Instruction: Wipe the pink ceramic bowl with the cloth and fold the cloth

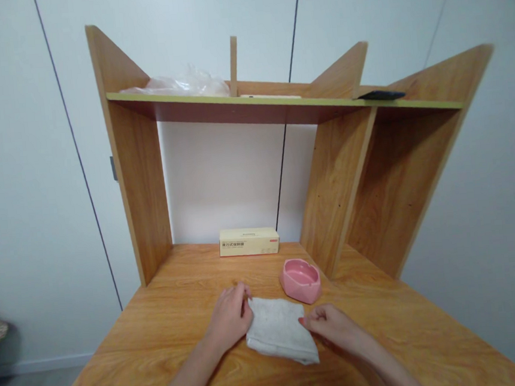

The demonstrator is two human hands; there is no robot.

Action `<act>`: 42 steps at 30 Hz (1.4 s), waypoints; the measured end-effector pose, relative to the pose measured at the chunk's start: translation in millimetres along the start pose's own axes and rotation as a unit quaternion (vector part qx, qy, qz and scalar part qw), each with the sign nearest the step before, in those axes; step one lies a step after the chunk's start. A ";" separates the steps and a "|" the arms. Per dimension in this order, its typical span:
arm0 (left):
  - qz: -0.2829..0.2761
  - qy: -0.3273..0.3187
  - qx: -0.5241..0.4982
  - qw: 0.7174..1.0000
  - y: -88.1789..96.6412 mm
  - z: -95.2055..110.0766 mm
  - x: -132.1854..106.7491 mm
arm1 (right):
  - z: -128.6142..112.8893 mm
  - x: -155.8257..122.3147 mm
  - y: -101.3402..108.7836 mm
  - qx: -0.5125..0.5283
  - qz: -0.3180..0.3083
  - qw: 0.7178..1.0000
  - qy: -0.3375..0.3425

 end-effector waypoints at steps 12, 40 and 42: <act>0.022 0.034 -0.041 0.998 1.1 -8.5 2.0 | 55.0 -4.3 64.3 -0.055 0.097 0.993 -0.043; -0.056 0.034 -0.042 0.997 -20.3 -36.6 4.5 | -59.2 39.2 -115.0 -0.063 -0.005 0.946 0.318; -0.072 0.016 -0.053 0.996 -21.5 -37.1 3.7 | -58.4 39.1 -115.0 -0.069 -0.005 0.944 0.322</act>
Point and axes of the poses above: each hand's wrist, its own x-axis towards the middle knuckle, its own y-axis out of the back of the hand, z = x × y, the point moved 1 cm from there along x, towards the middle knuckle, and after that the axes turned 4 degrees about y, right-handed, at the moved point
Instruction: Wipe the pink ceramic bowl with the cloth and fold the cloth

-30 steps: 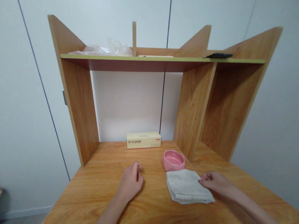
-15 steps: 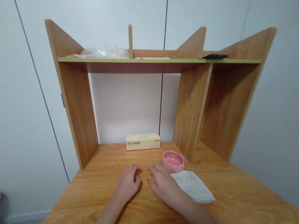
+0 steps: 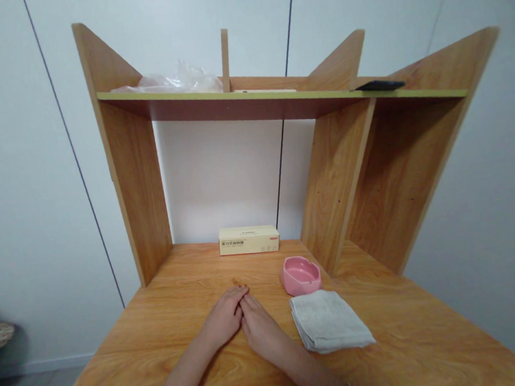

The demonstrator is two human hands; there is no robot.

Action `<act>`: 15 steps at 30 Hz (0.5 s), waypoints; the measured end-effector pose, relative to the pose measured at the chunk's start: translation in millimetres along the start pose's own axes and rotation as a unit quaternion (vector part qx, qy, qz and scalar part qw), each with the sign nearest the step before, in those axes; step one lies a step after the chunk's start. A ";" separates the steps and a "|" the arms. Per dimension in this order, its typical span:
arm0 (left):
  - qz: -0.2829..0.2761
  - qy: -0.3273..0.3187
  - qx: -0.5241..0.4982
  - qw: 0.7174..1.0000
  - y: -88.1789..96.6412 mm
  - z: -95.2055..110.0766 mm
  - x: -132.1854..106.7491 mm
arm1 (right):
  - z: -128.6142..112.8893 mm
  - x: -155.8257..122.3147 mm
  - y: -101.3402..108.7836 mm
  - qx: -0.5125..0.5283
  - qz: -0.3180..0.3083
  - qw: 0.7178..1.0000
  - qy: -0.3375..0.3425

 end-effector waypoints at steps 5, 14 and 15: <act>-0.021 -0.014 -0.016 1.000 0.1 -2.1 -0.4 | -2.4 -0.9 1.2 -0.011 -0.011 1.000 -0.007; -0.030 -0.006 -0.014 0.999 -1.6 -2.5 -0.4 | -2.4 -2.3 8.3 0.006 -0.028 1.000 -0.009; -0.031 -0.006 -0.014 0.999 -1.7 -2.5 -0.5 | -2.5 -2.3 8.3 0.005 -0.028 0.999 -0.014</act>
Point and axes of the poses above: each hand's wrist, its own x-axis towards the middle knuckle, its own y-axis out of the back of the hand, z = x × y, the point moved 1 cm from there along x, towards the middle knuckle, and after that the axes turned 4 degrees about y, right-handed, at the moved point
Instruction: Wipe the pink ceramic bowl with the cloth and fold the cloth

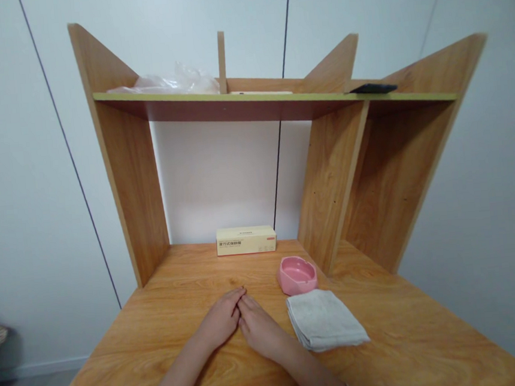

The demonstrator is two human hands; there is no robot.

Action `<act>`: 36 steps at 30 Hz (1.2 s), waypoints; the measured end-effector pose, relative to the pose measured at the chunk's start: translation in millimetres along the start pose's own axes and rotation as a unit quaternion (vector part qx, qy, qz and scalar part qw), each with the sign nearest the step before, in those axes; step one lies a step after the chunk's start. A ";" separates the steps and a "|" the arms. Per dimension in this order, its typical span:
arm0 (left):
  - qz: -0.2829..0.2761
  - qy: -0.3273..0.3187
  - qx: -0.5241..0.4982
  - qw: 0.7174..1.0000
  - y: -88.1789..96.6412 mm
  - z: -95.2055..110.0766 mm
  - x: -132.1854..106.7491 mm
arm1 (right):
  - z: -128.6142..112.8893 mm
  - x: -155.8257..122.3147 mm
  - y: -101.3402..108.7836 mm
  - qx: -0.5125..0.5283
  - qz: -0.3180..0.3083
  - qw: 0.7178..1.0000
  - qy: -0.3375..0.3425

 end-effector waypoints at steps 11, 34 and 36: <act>-0.001 -0.007 -0.001 1.000 -0.1 0.1 -0.4 | 0.2 0.3 -0.3 0.004 -0.001 1.000 0.006; -0.002 -0.007 0.001 1.000 -0.8 -1.2 -0.5 | -1.8 0.0 0.9 -0.013 0.001 1.000 0.004; -0.002 -0.007 0.001 1.000 -0.5 -0.9 -0.8 | -2.0 0.1 1.1 -0.013 0.002 1.000 0.006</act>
Point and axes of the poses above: each hand's wrist, its own x-axis towards the middle knuckle, its own y-axis out of the back of the hand, z = x × y, the point moved 1 cm from there along x, towards the middle knuckle, and after that the axes turned 4 degrees about y, right-handed, at the moved point
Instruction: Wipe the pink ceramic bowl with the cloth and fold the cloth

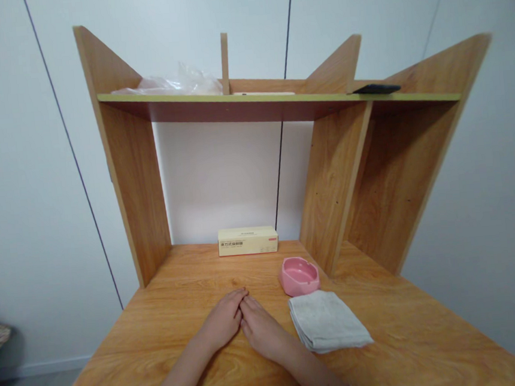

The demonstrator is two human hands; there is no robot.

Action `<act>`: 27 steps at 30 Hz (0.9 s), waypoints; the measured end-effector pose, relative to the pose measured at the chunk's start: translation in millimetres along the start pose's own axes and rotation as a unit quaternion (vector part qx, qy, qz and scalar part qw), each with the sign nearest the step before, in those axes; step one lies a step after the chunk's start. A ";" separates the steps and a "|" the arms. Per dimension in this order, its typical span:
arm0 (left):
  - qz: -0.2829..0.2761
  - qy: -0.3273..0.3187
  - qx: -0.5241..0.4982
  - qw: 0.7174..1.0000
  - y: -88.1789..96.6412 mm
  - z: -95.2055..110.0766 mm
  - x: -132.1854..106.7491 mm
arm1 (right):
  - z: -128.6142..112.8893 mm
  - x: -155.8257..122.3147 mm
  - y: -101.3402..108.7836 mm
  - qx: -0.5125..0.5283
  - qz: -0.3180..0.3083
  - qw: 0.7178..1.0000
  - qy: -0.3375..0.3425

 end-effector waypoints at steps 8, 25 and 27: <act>0.001 0.002 -0.004 1.000 0.2 0.0 -0.3 | -0.9 -0.2 0.7 0.008 0.003 1.000 -0.002; 0.004 0.003 -0.009 1.000 -2.2 -2.6 0.4 | -0.7 0.8 1.8 0.015 -0.002 1.000 0.006; 0.008 -0.001 -0.013 1.000 -1.1 1.1 -0.1 | -5.1 3.1 8.6 0.005 -0.015 1.000 0.007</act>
Point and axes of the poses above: each hand's wrist, its own x-axis towards the middle knuckle, its own y-axis out of the back of the hand, z = x × y, the point moved 1 cm from there along x, towards the middle knuckle, and after that the axes turned 4 degrees about y, right-handed, at the moved point
